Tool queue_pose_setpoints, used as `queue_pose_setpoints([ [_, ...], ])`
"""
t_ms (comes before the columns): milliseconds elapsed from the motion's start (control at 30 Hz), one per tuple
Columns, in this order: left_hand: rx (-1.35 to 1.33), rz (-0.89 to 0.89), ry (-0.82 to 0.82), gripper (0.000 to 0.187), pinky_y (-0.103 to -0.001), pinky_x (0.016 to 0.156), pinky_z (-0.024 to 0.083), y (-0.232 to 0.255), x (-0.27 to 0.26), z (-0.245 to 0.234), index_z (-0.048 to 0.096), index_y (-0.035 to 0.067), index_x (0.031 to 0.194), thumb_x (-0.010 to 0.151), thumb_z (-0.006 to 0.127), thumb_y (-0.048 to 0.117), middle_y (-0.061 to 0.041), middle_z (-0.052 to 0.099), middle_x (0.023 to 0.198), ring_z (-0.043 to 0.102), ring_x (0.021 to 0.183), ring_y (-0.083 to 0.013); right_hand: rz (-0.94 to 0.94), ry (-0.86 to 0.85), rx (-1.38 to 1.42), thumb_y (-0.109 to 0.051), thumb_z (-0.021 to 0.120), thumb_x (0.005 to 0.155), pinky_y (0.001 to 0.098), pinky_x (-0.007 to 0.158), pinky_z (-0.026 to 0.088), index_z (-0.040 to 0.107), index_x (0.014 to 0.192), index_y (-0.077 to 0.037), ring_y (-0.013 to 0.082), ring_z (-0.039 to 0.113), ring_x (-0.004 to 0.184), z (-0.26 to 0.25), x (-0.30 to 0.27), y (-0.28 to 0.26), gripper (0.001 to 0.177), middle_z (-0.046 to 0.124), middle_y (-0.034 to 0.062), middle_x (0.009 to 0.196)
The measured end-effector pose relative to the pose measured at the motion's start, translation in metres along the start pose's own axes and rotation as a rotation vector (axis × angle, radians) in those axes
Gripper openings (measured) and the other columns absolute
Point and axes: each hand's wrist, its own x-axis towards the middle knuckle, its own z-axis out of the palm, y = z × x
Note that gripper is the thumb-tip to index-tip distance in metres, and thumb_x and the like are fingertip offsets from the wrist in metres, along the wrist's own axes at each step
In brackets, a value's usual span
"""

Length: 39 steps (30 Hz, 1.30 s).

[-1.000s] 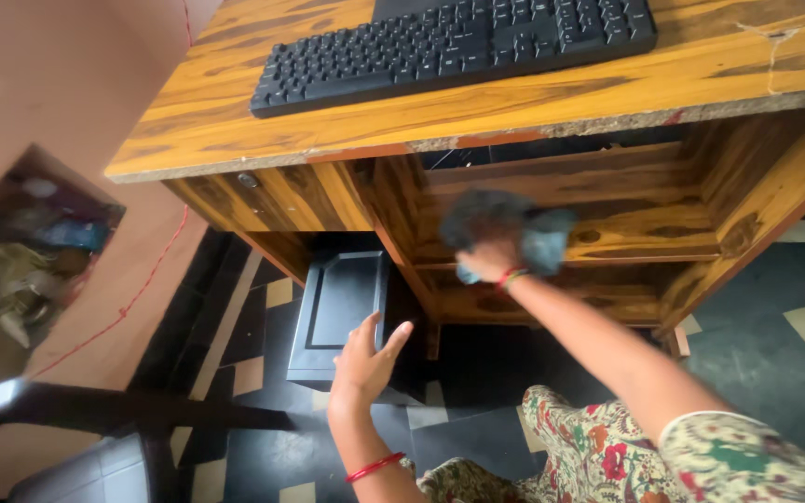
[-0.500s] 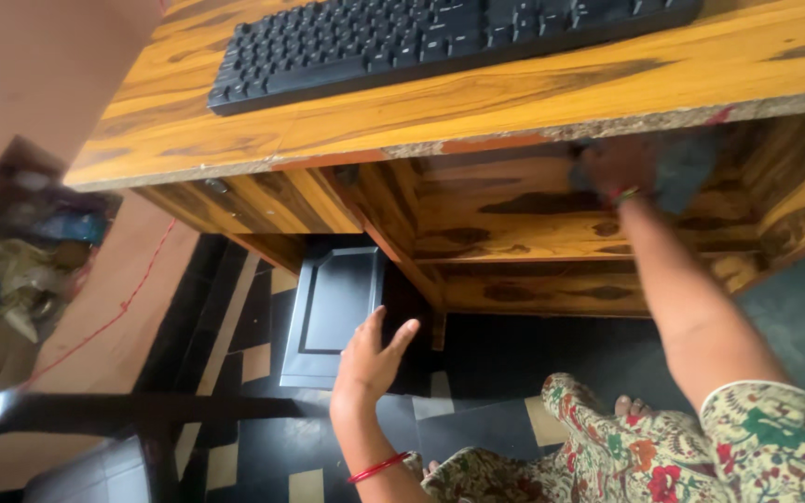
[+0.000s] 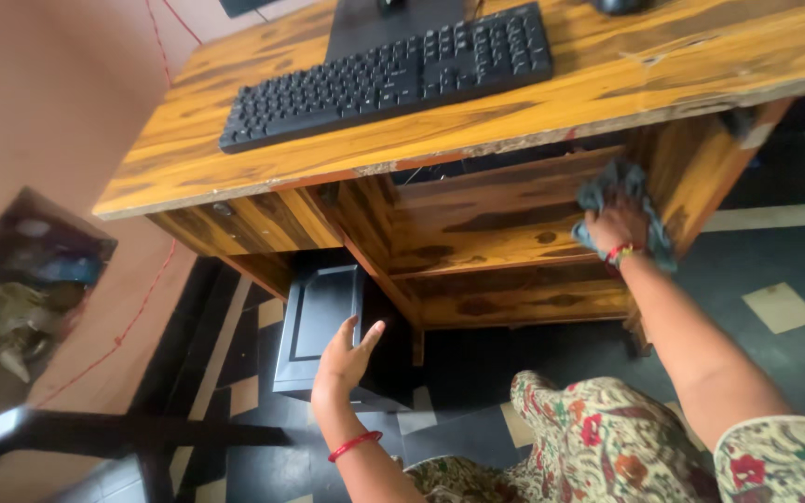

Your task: The person cleans a wooden computer desk and a CPU tower using a cloth, wiping the tabletop, shelves, and the top and sides of the computer case.

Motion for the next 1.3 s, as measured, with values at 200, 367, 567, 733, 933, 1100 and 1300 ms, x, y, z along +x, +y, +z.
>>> queue_pose_setpoints([
  [200, 0.103, 0.128, 0.025, 0.082, -0.042, 0.112, 0.042, 0.006, -0.026, 0.019, 0.05, 0.013, 0.148, 0.086, 0.064, 0.065, -0.016, 0.055, 0.147, 0.051, 0.138, -0.0342, -0.1, 0.032, -0.016, -0.048, 0.044, 0.097, 0.0513, 0.108, 0.043, 0.046, 0.154, -0.008, 0.039, 0.044, 0.142, -0.034, -0.067, 0.005, 0.07, 0.035, 0.0159, 0.166],
  [367, 0.221, 0.477, -0.059, 0.076, -0.053, 0.112, 0.039, 0.032, -0.065, 0.044, 0.056, 0.013, 0.144, 0.087, 0.066, 0.062, -0.015, 0.061, 0.141, 0.056, 0.132, -0.0348, -0.105, 0.036, 0.011, -0.047, 0.043, 0.094, 0.0523, 0.112, 0.04, 0.047, 0.155, -0.013, 0.0358, 0.044, 0.143, -0.048, -0.097, 0.001, 0.069, 0.035, 0.0119, 0.167],
  [567, 0.279, 0.46, -0.175, 0.089, -0.062, 0.117, 0.029, 0.019, -0.061, 0.085, 0.046, 0.012, 0.151, 0.083, 0.065, 0.067, -0.016, 0.047, 0.154, 0.036, 0.146, -0.0377, -0.1, 0.191, -0.111, -0.047, 0.038, 0.102, 0.0552, 0.127, 0.022, 0.049, 0.156, -0.006, 0.0374, 0.043, 0.146, -0.041, -0.093, -0.031, 0.068, 0.035, 0.0154, 0.169],
  [733, 0.377, 0.248, -0.191, 0.106, -0.066, 0.12, 0.019, 0.001, -0.018, 0.099, 0.026, 0.012, 0.161, 0.084, 0.066, 0.072, -0.024, 0.02, 0.166, 0.009, 0.155, -0.0445, -0.11, 0.054, -0.069, -0.048, 0.034, 0.098, 0.0525, 0.128, 0.01, 0.046, 0.158, -0.01, 0.0362, 0.039, 0.147, -0.012, -0.061, -0.088, 0.071, 0.026, 0.0125, 0.173],
  [933, 0.324, 0.123, -0.111, 0.111, -0.068, 0.119, 0.018, -0.015, 0.003, 0.098, 0.02, 0.011, 0.163, 0.083, 0.066, 0.072, -0.027, 0.016, 0.167, 0.006, 0.156, -0.0454, -0.298, -0.161, 0.033, -0.036, 0.053, 0.097, 0.0533, 0.105, 0.047, 0.063, 0.139, -0.007, 0.0377, 0.063, 0.121, 0.035, -0.042, -0.203, 0.052, 0.06, 0.0186, 0.147],
  [1100, 0.248, 0.159, -0.151, 0.111, -0.07, 0.119, 0.017, -0.015, 0.012, 0.099, 0.021, 0.011, 0.163, 0.082, 0.065, 0.073, -0.026, 0.02, 0.166, 0.009, 0.157, -0.0443, -0.72, 0.029, 0.149, -0.032, 0.064, 0.084, 0.0507, 0.093, 0.05, 0.068, 0.12, -0.007, 0.038, 0.067, 0.107, 0.078, -0.069, -0.304, 0.043, 0.069, 0.0172, 0.124],
  [1300, 0.304, 0.164, -0.109, 0.111, -0.07, 0.117, 0.018, 0.002, 0.024, 0.118, 0.021, 0.009, 0.163, 0.083, 0.066, 0.072, -0.027, 0.019, 0.166, 0.01, 0.155, -0.0463, -0.825, 0.164, 0.139, -0.042, 0.065, 0.078, 0.0564, 0.097, 0.05, 0.067, 0.125, -0.013, 0.0378, 0.068, 0.104, 0.08, -0.064, -0.308, 0.055, 0.071, 0.0164, 0.116],
])
